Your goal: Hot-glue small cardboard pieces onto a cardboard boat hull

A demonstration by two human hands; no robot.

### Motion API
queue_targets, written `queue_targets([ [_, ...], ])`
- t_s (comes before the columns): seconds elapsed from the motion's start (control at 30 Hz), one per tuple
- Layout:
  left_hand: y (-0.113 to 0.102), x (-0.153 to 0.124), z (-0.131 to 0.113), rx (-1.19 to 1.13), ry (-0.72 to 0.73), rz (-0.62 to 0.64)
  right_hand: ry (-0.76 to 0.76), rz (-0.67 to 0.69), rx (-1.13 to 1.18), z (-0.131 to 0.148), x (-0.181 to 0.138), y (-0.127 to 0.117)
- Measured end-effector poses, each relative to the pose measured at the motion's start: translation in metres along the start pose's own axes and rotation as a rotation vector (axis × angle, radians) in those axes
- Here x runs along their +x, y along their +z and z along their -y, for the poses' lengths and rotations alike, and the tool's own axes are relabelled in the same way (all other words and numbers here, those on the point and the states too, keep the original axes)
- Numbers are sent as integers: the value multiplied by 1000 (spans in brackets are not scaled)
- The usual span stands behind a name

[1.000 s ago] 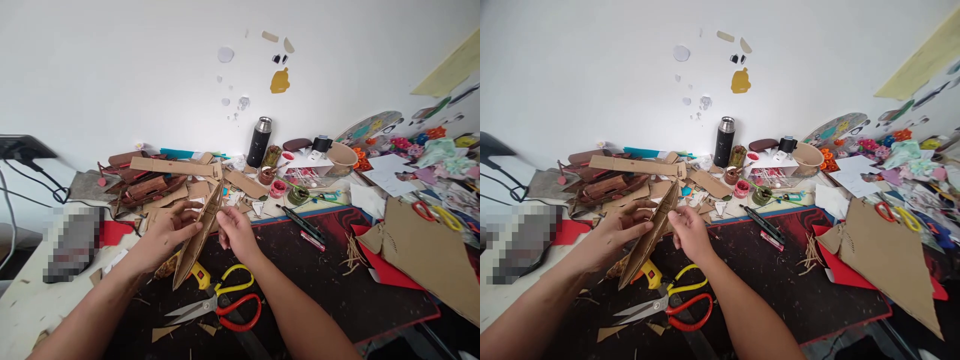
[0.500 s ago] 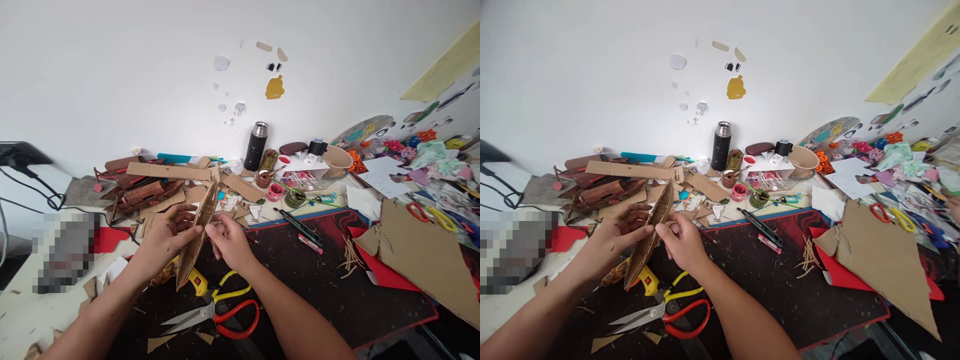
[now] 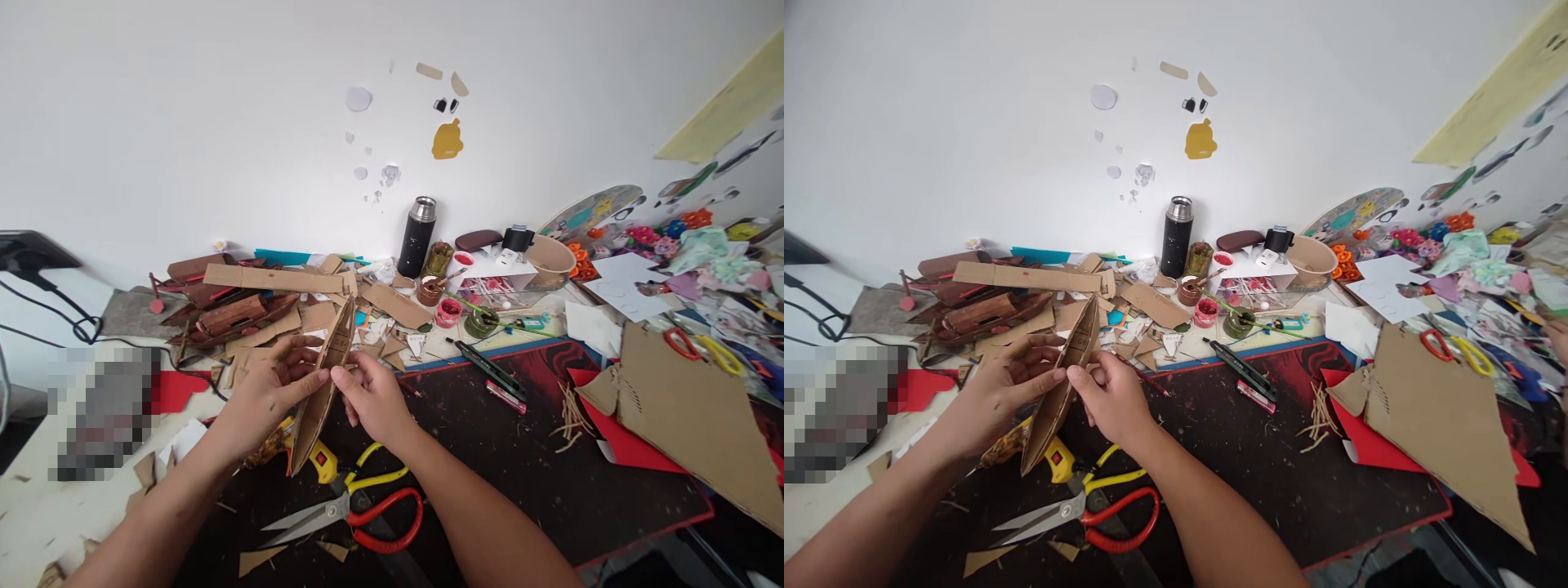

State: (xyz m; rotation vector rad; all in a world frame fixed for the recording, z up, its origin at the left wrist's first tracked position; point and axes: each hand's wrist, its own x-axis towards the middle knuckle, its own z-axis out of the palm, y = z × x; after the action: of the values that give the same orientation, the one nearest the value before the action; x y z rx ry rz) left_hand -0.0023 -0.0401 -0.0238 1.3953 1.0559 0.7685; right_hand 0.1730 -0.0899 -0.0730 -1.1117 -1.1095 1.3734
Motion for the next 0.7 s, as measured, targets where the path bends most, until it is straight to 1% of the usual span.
queue_targets([
  [0.07, 0, 0, 0, 4, -1, 3, -8, -2, 3, -2, 0, 0],
  [0.17, -2, -1, -3, 11, 8, 45, -6, -13, 30, -2, 1, 0],
  [0.23, -4, -2, -5, 26, 4, 114, 5, -22, 71, 0, 3, -1],
  [0.33, -10, -3, -8, 38, -23, 273, 32, -37, 148, 4, 6, -4],
  [0.37, -13, -4, -8, 52, -26, 304, 40, -39, 167, 5, 6, -5],
  [0.4, -14, -4, -9, 79, -18, 310, 44, -41, 182, 5, 7, -6],
  [0.47, -17, -4, -11, 172, 21, 262, 45, -36, 197, 5, 8, -7],
  [0.6, -19, -3, -17, 371, 105, 112, 43, -17, 197, 1, 7, -6],
  [0.7, -27, 0, -22, 448, 145, 31, 53, -17, 195, -1, 7, -6],
])
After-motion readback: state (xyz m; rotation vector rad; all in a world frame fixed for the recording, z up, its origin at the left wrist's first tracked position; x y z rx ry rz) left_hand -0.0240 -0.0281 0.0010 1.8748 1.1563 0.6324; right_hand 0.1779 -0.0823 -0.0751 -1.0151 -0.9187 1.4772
